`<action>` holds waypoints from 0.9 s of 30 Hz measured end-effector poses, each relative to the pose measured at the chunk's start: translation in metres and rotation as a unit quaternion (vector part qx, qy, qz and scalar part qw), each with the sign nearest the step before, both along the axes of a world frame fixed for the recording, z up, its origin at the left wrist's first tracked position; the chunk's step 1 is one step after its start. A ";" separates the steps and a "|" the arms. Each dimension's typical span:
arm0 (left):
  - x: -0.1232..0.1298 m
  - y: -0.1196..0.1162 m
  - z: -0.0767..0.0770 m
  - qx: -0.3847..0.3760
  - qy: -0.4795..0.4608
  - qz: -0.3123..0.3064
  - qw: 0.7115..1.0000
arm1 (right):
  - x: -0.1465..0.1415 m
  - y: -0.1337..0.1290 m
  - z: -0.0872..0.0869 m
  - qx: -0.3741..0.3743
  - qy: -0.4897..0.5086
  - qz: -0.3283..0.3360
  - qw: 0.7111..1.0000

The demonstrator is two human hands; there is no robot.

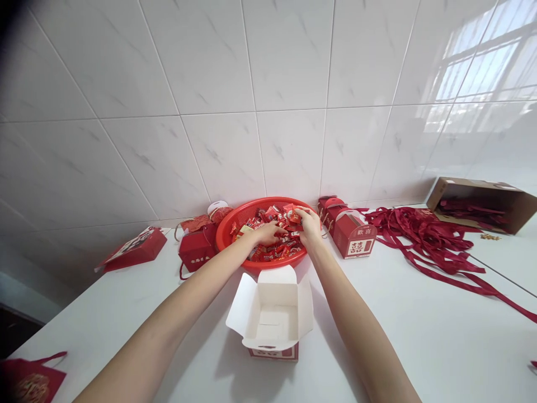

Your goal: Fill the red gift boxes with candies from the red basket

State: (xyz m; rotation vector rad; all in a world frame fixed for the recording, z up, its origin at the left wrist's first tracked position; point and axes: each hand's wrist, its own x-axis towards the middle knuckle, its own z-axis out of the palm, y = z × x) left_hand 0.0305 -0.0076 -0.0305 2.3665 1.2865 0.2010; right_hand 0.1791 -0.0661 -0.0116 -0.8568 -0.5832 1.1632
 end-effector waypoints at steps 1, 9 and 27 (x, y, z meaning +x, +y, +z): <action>0.003 0.000 -0.001 -0.006 0.034 -0.001 0.999 | -0.001 0.000 0.001 0.000 -0.001 -0.001 1.000; 0.009 -0.005 0.006 0.014 0.012 0.021 1.000 | -0.003 -0.003 0.005 -0.005 0.019 0.003 1.000; -0.040 -0.042 0.037 -0.003 -0.398 0.057 0.916 | -0.001 -0.017 0.023 0.013 -0.076 0.120 0.990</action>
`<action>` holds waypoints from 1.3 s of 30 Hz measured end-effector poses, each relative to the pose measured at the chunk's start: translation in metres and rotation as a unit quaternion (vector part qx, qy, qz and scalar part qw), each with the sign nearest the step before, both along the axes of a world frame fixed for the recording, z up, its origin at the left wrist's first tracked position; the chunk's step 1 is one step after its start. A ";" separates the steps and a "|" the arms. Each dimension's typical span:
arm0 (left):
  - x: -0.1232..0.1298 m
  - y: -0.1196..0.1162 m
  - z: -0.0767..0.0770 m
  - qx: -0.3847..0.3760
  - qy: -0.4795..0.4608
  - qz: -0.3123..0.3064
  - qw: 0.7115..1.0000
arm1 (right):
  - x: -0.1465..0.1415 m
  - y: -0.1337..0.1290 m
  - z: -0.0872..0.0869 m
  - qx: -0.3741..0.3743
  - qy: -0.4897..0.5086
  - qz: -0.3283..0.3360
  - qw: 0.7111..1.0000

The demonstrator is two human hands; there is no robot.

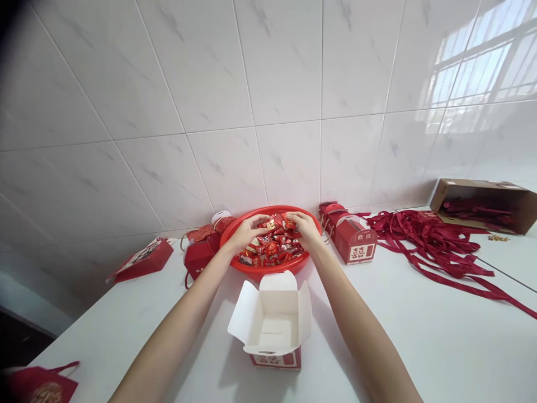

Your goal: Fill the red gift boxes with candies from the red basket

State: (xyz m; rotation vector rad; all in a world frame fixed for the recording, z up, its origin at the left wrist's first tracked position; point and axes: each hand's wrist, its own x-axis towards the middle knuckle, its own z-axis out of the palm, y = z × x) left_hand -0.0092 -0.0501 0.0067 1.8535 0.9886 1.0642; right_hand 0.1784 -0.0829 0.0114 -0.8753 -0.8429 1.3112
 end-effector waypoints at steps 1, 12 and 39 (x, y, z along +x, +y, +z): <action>-0.005 -0.010 0.002 -0.012 -0.008 -0.004 1.000 | 0.002 -0.004 0.004 0.013 -0.020 0.019 1.000; -0.043 -0.108 0.048 -0.070 0.079 -0.117 0.988 | 0.008 -0.079 0.061 0.230 -0.328 0.207 0.893; -0.047 -0.147 0.055 -0.015 0.388 -0.152 0.909 | -0.005 -0.119 0.064 0.230 -0.660 0.260 0.666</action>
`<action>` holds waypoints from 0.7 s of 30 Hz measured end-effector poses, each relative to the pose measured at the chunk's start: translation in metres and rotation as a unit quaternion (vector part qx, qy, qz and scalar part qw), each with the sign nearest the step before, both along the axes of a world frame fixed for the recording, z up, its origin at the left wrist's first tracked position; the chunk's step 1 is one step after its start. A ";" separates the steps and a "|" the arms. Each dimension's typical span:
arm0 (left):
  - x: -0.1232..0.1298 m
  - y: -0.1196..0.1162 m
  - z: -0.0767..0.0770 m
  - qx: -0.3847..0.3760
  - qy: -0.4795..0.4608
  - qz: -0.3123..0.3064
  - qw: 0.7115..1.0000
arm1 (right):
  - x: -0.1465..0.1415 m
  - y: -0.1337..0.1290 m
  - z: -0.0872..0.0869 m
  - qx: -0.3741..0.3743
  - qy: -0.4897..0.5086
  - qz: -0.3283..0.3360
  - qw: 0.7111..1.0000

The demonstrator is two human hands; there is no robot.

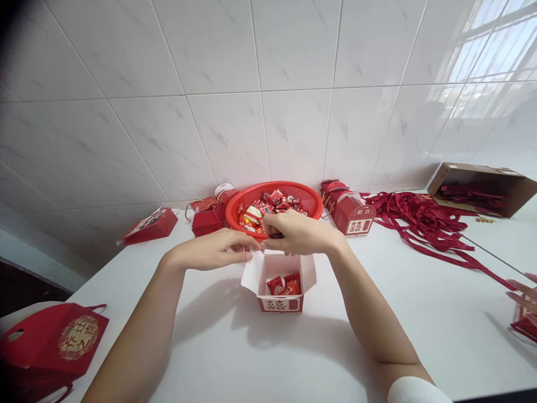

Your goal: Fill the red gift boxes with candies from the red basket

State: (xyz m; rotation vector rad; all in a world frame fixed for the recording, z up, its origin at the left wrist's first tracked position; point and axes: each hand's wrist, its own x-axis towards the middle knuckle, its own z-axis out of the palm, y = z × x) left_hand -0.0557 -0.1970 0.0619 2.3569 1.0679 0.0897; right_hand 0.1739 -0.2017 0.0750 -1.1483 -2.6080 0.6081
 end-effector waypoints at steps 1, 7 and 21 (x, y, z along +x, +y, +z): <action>0.000 0.000 0.000 -0.003 0.000 0.000 1.000 | -0.001 0.000 0.000 -0.005 0.005 0.004 1.000; -0.001 -0.001 -0.002 0.000 -0.013 0.003 1.000 | 0.000 0.001 0.001 0.033 0.011 0.037 0.999; 0.000 -0.006 0.000 0.011 0.020 -0.005 1.000 | 0.061 -0.020 -0.006 0.020 -0.096 -0.089 0.991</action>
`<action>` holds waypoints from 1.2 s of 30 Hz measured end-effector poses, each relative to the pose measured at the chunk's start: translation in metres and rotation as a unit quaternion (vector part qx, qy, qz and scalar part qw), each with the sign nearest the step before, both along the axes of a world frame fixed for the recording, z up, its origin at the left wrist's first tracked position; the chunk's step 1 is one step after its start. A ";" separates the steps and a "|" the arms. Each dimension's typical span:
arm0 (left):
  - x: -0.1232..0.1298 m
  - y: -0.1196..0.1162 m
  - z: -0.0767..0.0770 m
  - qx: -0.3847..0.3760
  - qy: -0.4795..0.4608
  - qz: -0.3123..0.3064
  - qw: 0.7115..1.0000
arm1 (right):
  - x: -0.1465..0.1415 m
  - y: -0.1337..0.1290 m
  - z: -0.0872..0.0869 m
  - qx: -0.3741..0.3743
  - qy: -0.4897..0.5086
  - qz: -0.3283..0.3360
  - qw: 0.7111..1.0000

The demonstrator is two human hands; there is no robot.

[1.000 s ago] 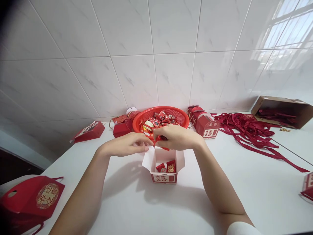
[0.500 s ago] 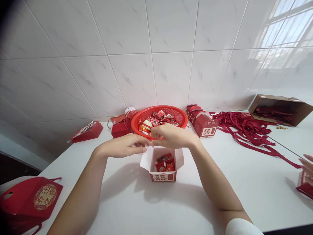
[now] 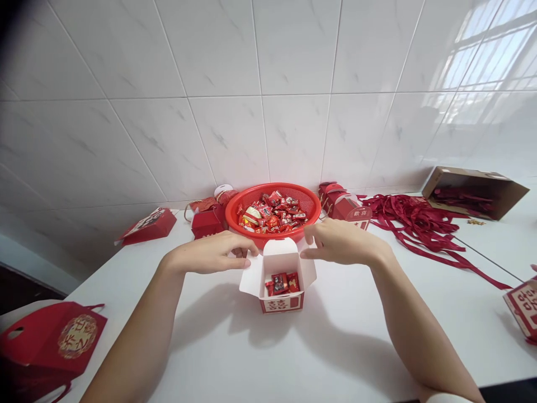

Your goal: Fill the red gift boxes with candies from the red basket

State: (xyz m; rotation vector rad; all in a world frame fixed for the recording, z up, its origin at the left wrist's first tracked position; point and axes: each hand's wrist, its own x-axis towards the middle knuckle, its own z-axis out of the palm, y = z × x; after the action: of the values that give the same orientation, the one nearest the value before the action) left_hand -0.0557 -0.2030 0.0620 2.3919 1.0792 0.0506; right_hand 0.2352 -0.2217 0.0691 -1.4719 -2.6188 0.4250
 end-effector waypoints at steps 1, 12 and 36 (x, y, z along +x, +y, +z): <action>0.001 -0.001 0.000 -0.003 0.001 -0.003 1.000 | 0.001 -0.002 -0.004 -0.017 -0.003 0.005 1.000; 0.022 -0.006 -0.008 -0.062 -0.066 -0.032 0.995 | -0.017 -0.002 -0.016 -0.145 0.132 0.124 0.973; 0.034 -0.011 -0.011 0.037 0.019 -0.025 0.999 | -0.018 -0.005 -0.016 -0.156 0.103 0.181 0.966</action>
State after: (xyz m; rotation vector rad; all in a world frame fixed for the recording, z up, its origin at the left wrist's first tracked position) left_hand -0.0219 -0.2143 0.0510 2.4935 1.0519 0.0271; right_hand 0.2175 -0.2268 0.0527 -0.9376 -2.7348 1.0074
